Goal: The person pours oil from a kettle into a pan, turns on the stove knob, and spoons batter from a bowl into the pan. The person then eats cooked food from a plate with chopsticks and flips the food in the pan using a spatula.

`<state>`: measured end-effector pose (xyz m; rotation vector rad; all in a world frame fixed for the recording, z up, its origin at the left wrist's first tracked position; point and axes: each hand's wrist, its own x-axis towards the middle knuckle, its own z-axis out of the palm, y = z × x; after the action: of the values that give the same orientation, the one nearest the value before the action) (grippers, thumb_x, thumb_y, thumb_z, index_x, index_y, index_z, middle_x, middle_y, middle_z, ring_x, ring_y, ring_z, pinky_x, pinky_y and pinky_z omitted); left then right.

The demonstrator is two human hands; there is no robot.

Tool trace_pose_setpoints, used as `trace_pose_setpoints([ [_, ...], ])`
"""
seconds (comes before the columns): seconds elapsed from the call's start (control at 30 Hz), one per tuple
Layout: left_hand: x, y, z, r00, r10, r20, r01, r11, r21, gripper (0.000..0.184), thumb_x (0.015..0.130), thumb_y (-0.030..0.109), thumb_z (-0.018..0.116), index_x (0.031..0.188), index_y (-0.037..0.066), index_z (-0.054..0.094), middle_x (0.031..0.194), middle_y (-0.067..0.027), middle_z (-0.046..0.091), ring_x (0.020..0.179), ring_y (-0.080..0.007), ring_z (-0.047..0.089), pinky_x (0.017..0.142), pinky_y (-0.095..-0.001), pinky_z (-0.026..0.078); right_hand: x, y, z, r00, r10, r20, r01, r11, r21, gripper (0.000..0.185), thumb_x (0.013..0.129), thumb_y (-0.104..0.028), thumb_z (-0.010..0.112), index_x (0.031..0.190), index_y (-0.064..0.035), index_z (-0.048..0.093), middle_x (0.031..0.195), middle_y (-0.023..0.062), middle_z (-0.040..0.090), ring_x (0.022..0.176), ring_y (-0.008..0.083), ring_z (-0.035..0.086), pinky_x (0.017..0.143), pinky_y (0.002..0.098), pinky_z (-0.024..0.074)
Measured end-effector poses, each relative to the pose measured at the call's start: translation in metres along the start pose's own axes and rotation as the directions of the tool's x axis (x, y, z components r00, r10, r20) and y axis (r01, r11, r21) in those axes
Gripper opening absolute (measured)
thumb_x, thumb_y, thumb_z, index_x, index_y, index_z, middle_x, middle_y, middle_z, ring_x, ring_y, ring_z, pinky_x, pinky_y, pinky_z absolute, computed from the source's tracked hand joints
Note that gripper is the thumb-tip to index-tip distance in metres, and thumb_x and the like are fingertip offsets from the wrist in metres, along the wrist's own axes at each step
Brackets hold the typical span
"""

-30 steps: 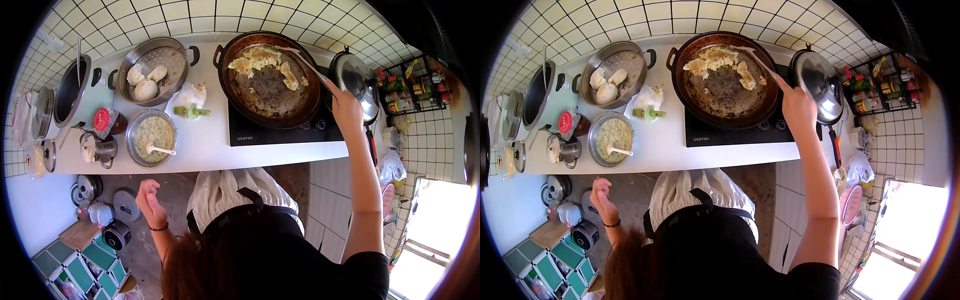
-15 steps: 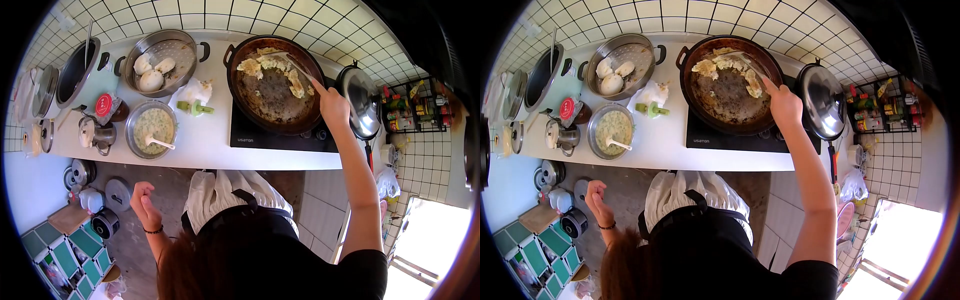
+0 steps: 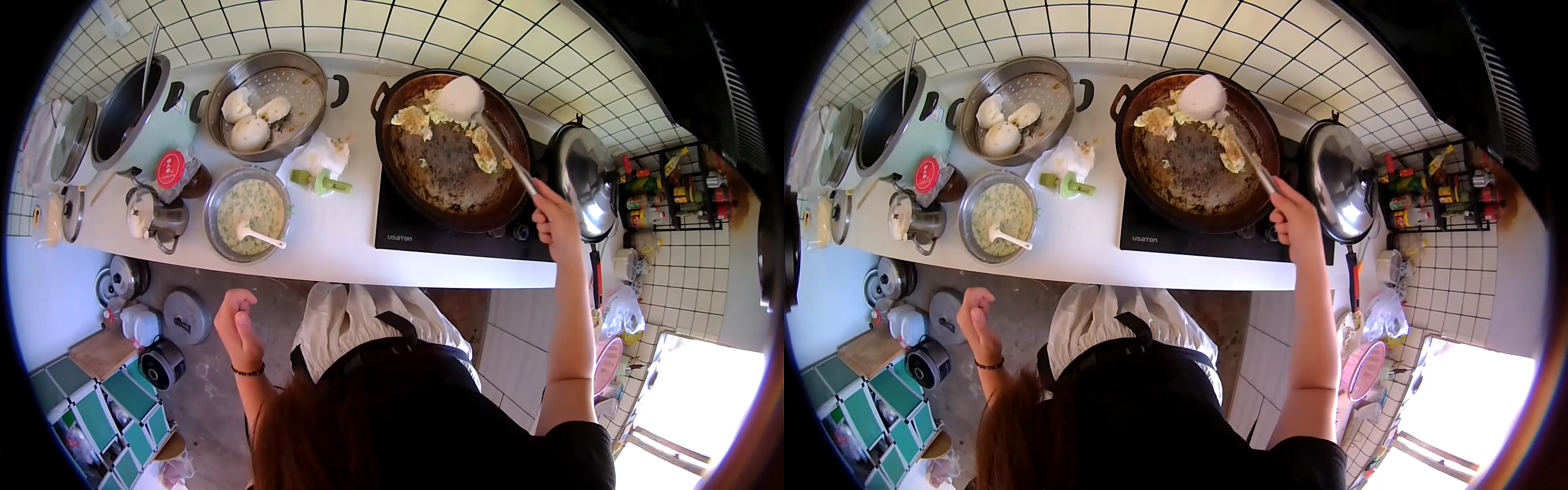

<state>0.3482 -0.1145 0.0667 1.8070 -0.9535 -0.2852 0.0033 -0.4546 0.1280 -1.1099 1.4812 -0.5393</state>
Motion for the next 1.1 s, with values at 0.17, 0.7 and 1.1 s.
trace_pose_setpoints([
  [0.17,0.008,-0.002,0.003,1.0,0.018,0.018,-0.018,0.999,-0.031,0.045,0.092,0.039,0.037,0.079,0.0,0.054,0.059,-0.0022,0.034,0.052,-0.0115,0.032,0.048,-0.0277,0.023,0.009,0.02,0.022,0.978,0.115,0.175,-0.139,0.981,0.132,0.042,0.091,-0.015,0.053,0.133,-0.0122,0.046,0.061,-0.0047,0.041,0.043,0.0011,0.027,0.037,0.0169,0.0184],
  [0.7,0.005,-0.013,-0.013,1.0,-0.002,-0.013,0.002,1.0,0.016,0.047,0.092,0.041,0.035,0.079,0.0,0.053,0.06,-0.0033,0.035,0.054,-0.0127,0.033,0.049,-0.0281,0.024,-0.028,0.031,-0.021,0.961,0.244,0.131,-0.264,0.95,0.166,0.042,0.092,-0.023,0.051,0.133,-0.0175,0.046,0.058,-0.0091,0.03,0.042,-0.0006,0.021,0.036,0.0152,0.0139],
  [1.1,0.008,-0.016,-0.012,1.0,0.005,0.0,-0.005,1.0,-0.013,0.045,0.092,0.038,0.035,0.078,-0.001,0.053,0.061,-0.0041,0.035,0.053,-0.0122,0.031,0.049,-0.0285,0.022,-0.025,0.065,-0.014,0.946,0.311,0.089,-0.323,0.902,0.286,0.036,0.092,-0.023,0.054,0.127,-0.0164,0.051,0.056,-0.0076,0.031,0.041,0.0003,0.021,0.036,0.0166,0.0145],
])
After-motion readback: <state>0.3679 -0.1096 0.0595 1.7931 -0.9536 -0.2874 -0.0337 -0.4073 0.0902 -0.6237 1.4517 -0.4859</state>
